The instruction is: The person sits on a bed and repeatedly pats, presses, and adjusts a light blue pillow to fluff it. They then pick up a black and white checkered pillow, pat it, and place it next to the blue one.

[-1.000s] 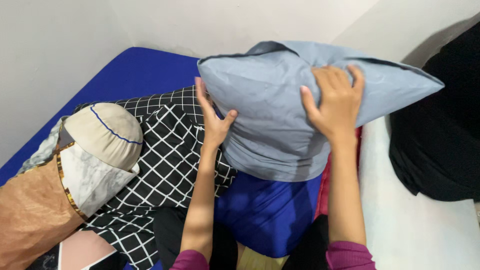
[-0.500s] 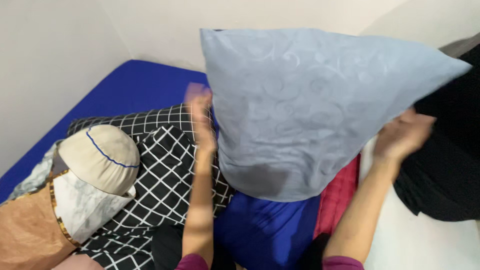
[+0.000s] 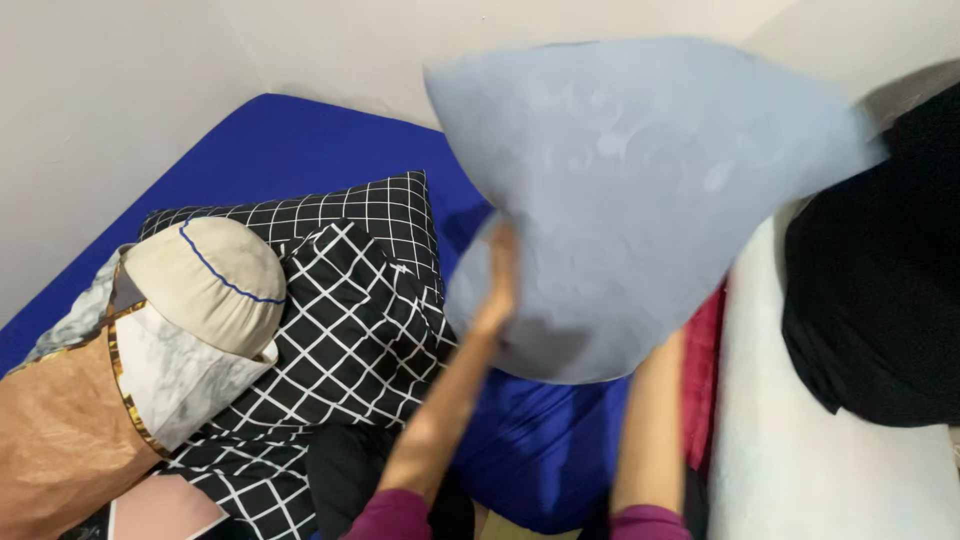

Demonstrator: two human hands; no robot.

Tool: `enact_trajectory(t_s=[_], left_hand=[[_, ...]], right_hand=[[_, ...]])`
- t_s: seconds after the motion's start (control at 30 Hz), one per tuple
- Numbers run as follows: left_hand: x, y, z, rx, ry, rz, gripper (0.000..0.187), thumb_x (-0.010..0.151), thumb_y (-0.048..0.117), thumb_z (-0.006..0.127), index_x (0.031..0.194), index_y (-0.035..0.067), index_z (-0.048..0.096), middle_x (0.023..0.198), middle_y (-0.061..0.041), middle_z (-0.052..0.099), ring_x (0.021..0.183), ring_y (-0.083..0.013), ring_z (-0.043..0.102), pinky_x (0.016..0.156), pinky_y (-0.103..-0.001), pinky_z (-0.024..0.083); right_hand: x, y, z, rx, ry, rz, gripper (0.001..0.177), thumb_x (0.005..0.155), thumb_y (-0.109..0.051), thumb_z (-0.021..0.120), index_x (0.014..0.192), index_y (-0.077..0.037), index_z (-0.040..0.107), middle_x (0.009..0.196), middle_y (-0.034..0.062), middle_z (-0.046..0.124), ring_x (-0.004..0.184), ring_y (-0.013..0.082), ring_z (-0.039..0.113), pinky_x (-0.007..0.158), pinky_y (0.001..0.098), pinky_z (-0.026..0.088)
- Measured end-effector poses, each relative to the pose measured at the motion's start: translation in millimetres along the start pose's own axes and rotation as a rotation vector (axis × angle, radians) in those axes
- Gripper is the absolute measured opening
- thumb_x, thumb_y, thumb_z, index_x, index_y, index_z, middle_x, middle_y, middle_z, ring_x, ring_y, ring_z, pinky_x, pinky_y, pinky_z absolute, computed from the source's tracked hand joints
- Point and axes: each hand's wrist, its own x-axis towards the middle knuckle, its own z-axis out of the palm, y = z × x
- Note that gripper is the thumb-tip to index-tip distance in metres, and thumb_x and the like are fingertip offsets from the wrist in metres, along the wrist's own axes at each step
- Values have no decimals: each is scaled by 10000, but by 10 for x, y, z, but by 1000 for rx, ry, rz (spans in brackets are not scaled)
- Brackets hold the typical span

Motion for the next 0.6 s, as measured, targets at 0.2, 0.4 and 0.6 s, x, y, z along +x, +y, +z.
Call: enact_trajectory(t_s=[0.2,0.4,0.6], left_hand=[[-83,-74,11,-78,-23,-1,738,1114,527,76,1663,38,143,1721,-205,196,1592,-290,192,1304,-409,153],[-463,-424,579,71,-62,-111,709,1112,492,105,1642,28,189,1692,-209,245,1573,-300,235,1290,-412,186],[-443,-1034,48,106,12,-138,680,1111,457,134,1621,18,235,1662,-212,294,1553,-311,278,1276,-415,219]], right_hand=[[-100,79,35,112,-17,-46,669,1114,-503,323,1588,-35,386,1597,244,448,1451,358,488,1183,430,441],[-615,472,467,10,-109,23,635,1118,-488,347,1542,-20,416,1531,236,468,1394,355,497,1149,431,443],[-387,202,247,72,14,-28,604,1122,-474,371,1496,-5,447,1465,228,489,1337,352,505,1116,432,446]])
